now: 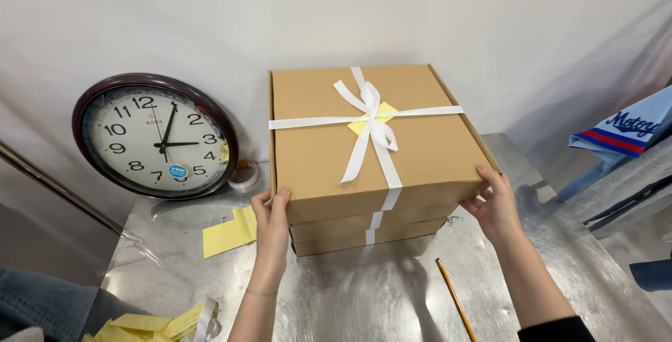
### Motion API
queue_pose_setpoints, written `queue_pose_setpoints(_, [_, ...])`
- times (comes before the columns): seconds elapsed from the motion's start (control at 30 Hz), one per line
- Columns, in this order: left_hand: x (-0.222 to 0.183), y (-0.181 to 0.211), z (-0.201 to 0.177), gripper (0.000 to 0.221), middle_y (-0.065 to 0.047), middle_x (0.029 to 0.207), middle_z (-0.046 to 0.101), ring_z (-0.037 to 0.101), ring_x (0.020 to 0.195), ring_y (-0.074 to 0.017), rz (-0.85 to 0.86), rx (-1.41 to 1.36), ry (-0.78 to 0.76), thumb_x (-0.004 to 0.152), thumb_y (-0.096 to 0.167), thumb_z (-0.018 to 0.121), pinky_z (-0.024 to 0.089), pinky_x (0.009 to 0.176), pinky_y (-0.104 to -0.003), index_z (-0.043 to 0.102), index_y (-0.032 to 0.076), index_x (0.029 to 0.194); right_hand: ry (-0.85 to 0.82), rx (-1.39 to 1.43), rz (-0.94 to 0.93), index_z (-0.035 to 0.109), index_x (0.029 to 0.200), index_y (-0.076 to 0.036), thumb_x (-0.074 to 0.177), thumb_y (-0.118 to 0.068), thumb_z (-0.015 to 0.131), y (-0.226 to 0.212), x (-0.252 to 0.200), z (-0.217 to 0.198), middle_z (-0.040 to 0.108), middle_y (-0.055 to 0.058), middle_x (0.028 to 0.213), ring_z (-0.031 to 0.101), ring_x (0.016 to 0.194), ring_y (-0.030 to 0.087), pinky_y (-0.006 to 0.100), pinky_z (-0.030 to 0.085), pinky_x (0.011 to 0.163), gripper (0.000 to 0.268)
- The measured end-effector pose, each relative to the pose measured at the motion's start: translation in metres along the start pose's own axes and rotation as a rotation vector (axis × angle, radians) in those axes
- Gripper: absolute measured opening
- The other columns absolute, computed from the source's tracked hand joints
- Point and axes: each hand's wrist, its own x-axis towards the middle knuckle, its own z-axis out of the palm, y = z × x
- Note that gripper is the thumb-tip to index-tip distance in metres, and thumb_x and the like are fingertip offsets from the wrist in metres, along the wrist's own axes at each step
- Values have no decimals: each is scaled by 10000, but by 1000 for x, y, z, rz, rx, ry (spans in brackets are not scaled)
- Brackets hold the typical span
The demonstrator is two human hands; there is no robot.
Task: Stacking gift boxes and removing the white ribbon from one of them
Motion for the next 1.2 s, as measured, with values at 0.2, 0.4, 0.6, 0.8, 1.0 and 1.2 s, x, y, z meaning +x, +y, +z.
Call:
queue_pose_setpoints(0.2, [-75, -4, -25, 527, -83, 1416, 593, 573, 1287, -167, -116, -58, 30, 888, 376, 581, 492, 1065, -388, 464, 137, 1342, 18, 66, 1, 456, 1178, -197, 838, -310, 685, -3, -52, -45, 483, 43, 1093, 560, 890, 256, 462, 580, 879, 425])
queue_pose_setpoints(0.4, [-163, -39, -34, 490, -89, 1382, 591, 582, 1258, -158, -159, -48, 76, 909, 332, 565, 512, 1130, -390, 475, 122, 1342, -1, 71, 10, 479, 1172, -225, 855, -302, 662, 2, -114, -107, 565, 22, 1109, 595, 974, 251, 422, 534, 897, 374])
queue_pose_setpoints(0.6, [-248, -79, -39, 453, -114, 1340, 576, 606, 1240, -189, -156, -63, 105, 933, 334, 530, 532, 1127, -408, 449, 124, 1326, 4, 44, 0, 521, 1219, -223, 848, -296, 641, -1, -182, -162, 591, -1, 1183, 609, 1028, 256, 404, 521, 914, 396])
queue_pose_setpoints(0.8, [-308, -141, -57, 384, -118, 1253, 551, 568, 1054, -215, -124, -157, 112, 919, 264, 558, 561, 1020, -452, 418, 100, 1238, 27, 82, 15, 525, 1248, -205, 835, -277, 656, 16, -237, -224, 614, 4, 1195, 633, 1015, 251, 381, 548, 904, 439])
queue_pose_setpoints(1.0, [-373, -164, -71, 390, -111, 1111, 513, 487, 929, -181, -130, -162, 88, 909, 262, 565, 572, 1030, -466, 432, 94, 1234, 26, 73, 19, 537, 1255, -200, 847, -281, 643, 20, -298, -277, 629, 19, 1153, 636, 974, 255, 375, 548, 907, 429])
queue_pose_setpoints(1.2, [-460, -176, -91, 374, -103, 1285, 619, 571, 1111, -195, -168, -172, 31, 928, 241, 553, 518, 1007, -418, 413, 131, 1257, 84, 106, 16, 533, 1283, -236, 850, -300, 656, 30, -388, -333, 634, -34, 1119, 629, 960, 200, 321, 552, 867, 455])
